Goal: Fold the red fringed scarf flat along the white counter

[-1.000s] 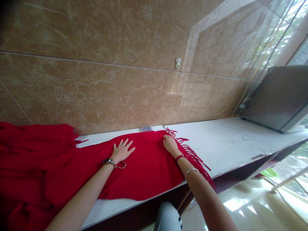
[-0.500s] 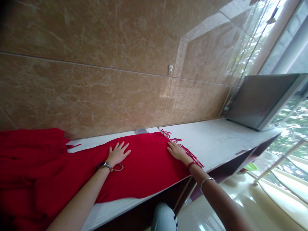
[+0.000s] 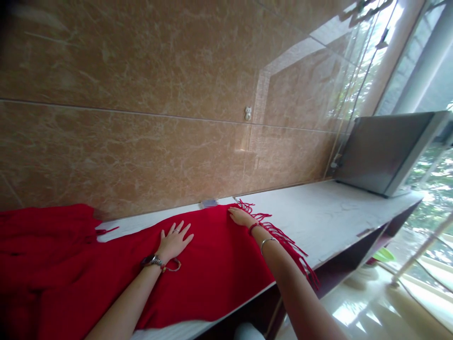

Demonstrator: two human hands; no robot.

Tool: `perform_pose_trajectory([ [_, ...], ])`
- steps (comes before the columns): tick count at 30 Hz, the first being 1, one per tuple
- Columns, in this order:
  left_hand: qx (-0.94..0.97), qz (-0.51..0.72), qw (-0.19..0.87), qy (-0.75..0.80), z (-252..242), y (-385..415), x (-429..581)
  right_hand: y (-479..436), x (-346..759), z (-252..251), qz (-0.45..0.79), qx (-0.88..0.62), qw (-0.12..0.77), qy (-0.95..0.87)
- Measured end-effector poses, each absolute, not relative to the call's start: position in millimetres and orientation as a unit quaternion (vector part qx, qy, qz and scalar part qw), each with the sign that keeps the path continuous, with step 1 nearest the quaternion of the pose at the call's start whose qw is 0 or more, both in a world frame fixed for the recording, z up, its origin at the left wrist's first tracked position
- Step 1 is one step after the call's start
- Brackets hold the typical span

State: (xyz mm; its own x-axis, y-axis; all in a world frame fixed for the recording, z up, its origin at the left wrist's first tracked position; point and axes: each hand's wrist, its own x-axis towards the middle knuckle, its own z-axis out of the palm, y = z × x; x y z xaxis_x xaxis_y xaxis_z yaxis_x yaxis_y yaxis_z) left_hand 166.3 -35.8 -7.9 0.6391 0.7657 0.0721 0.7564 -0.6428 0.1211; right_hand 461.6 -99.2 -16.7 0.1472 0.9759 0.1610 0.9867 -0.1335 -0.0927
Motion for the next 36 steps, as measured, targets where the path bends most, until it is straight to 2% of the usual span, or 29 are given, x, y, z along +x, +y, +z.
perform_pose_trajectory([
  [10,0.902,0.062,0.034,0.425,-6,-38,167,-103,499,-19,-0.083,-0.887,0.122,-0.437],
  [14,0.901,0.062,0.037,0.428,-7,-37,169,-101,486,-16,-0.104,-0.851,0.125,-0.500],
  [18,0.900,0.064,0.039,0.430,-6,-37,169,-93,472,-23,-0.068,-0.796,0.102,-0.593],
  [25,0.900,0.069,0.040,0.429,-6,-37,168,-117,489,-18,-0.082,-0.835,0.108,-0.534],
  [36,0.903,0.069,0.032,0.423,-10,-33,168,-163,432,-41,-0.045,-0.763,0.113,-0.635],
])
